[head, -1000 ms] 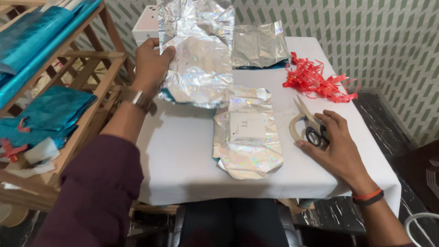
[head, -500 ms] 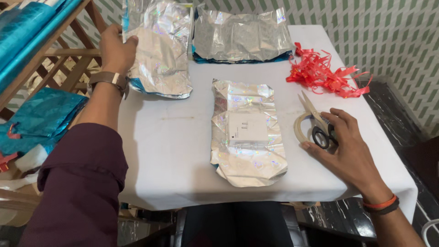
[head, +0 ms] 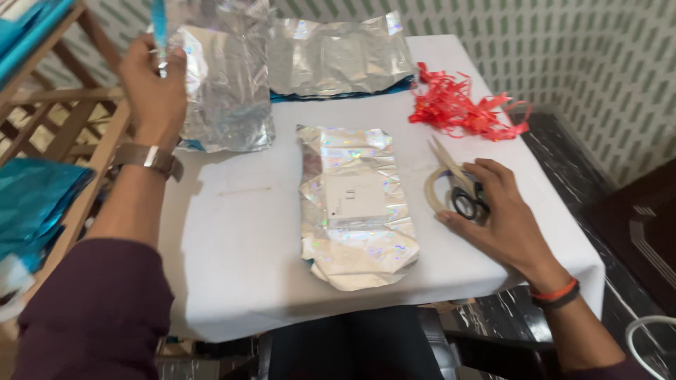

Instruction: The person wraps a small white box with blue metallic wrapping paper at a table. They place the box on a cut piece of paper, fold the paper over the box, press the folds flat, and use tape and scissors to secure the paper as they fold the ends closed.

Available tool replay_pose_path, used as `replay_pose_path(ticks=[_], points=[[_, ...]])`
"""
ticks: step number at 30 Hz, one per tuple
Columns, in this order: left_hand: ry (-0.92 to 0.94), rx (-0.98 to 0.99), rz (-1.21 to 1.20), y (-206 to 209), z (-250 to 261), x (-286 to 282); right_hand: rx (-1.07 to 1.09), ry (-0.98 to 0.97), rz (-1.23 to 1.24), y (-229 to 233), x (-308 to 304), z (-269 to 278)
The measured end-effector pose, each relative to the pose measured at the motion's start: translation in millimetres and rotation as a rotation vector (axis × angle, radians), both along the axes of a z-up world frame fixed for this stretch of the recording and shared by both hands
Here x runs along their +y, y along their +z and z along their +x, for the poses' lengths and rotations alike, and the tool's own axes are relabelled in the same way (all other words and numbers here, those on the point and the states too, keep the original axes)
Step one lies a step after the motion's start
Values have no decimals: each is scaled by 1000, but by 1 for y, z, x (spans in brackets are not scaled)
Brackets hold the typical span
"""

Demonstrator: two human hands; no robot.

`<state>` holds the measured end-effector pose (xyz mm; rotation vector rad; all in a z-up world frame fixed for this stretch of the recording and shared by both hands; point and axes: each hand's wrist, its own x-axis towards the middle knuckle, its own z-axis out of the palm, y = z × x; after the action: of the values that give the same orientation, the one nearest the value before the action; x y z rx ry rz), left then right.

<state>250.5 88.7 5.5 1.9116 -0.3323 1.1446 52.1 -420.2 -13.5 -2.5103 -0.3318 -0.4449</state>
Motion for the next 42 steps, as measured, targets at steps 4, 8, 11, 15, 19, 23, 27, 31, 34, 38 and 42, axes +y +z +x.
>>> replay_pose_path(ticks=[4,8,11,15,19,23,27,31,34,38,42], points=[[-137,-98,-54,26,-22,-24,-40,45,108,-9,-15,9],[-278,-40,-216,48,-56,-50,-222,-19,117,-6,-44,51],[-341,45,-384,59,-68,-70,-285,-59,35,3,-54,80],[-509,184,-609,55,-57,-83,-194,-47,45,4,-48,75],[-271,357,-543,37,-10,-90,27,-63,122,3,-32,51],[-156,419,-425,10,49,-94,134,-89,155,2,-14,34],[-47,493,-338,-20,109,-103,96,-80,204,-2,-10,27],[-132,529,-452,-41,154,-123,154,-100,294,-3,-12,27],[-61,542,-393,-50,170,-129,141,-99,272,-2,-11,27],[-34,539,-380,-55,178,-138,138,-88,251,-3,-11,26],[16,619,-253,-56,179,-144,155,-99,219,-1,-11,29]])
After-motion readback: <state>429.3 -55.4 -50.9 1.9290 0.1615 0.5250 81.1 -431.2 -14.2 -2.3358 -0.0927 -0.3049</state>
